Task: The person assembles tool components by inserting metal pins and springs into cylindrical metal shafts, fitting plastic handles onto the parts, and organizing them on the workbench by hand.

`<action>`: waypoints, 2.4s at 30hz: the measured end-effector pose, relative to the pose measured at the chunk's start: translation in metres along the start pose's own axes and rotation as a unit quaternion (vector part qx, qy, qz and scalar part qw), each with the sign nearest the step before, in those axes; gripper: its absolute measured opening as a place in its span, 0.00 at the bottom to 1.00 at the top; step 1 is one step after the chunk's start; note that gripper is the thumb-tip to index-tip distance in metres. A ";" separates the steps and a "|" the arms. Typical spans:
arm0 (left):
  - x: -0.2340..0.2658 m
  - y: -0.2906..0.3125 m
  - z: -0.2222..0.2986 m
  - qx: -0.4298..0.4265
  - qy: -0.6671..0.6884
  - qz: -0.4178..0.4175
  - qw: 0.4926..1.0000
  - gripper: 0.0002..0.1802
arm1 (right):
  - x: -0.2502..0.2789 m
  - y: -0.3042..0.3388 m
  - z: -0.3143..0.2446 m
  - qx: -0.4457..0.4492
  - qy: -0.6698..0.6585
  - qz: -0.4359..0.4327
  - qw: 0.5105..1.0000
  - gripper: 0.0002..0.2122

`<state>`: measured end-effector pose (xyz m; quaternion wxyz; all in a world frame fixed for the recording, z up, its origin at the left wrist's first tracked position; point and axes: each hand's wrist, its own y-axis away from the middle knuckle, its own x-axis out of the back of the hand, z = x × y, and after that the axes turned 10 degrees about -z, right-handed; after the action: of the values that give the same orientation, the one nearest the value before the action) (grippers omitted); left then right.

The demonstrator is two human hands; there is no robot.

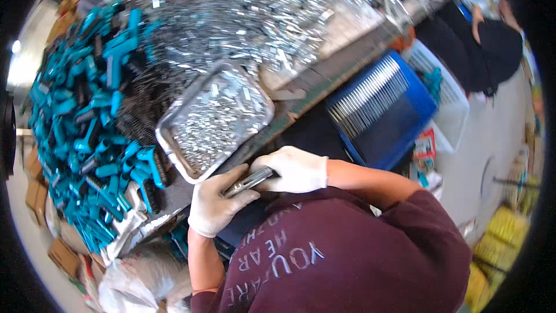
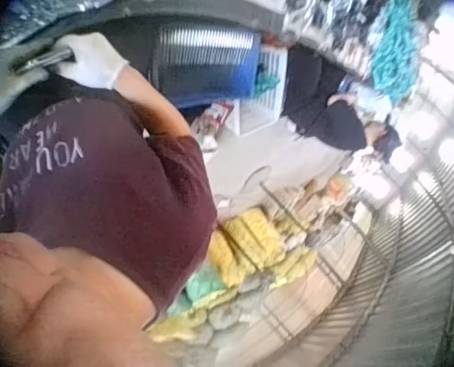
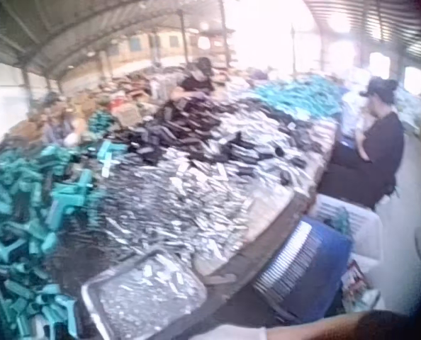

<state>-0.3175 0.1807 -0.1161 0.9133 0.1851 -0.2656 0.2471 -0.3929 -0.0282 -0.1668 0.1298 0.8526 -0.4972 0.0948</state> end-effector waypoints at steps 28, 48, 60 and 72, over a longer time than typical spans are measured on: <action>-0.045 -0.028 0.029 0.014 -0.241 0.002 0.971 0.27 | 0.004 0.029 0.019 -0.110 -0.361 0.072 0.923 0.12; -0.012 -0.045 -0.066 0.168 0.250 0.323 0.897 0.23 | 0.069 0.153 0.297 -0.451 0.101 0.584 0.667 0.11; -0.013 -0.041 -0.071 0.145 0.217 0.326 0.909 0.20 | 0.073 0.121 0.296 -0.552 0.127 0.521 0.639 0.10; -0.020 -0.028 -0.005 0.150 0.279 0.162 0.934 0.08 | 0.070 0.080 0.063 0.033 -0.213 0.496 0.841 0.08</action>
<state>-0.3152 0.1531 -0.1370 0.8598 0.1983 0.0140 0.4704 -0.4259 -0.1437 -0.1963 -0.0716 0.4952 -0.8655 -0.0214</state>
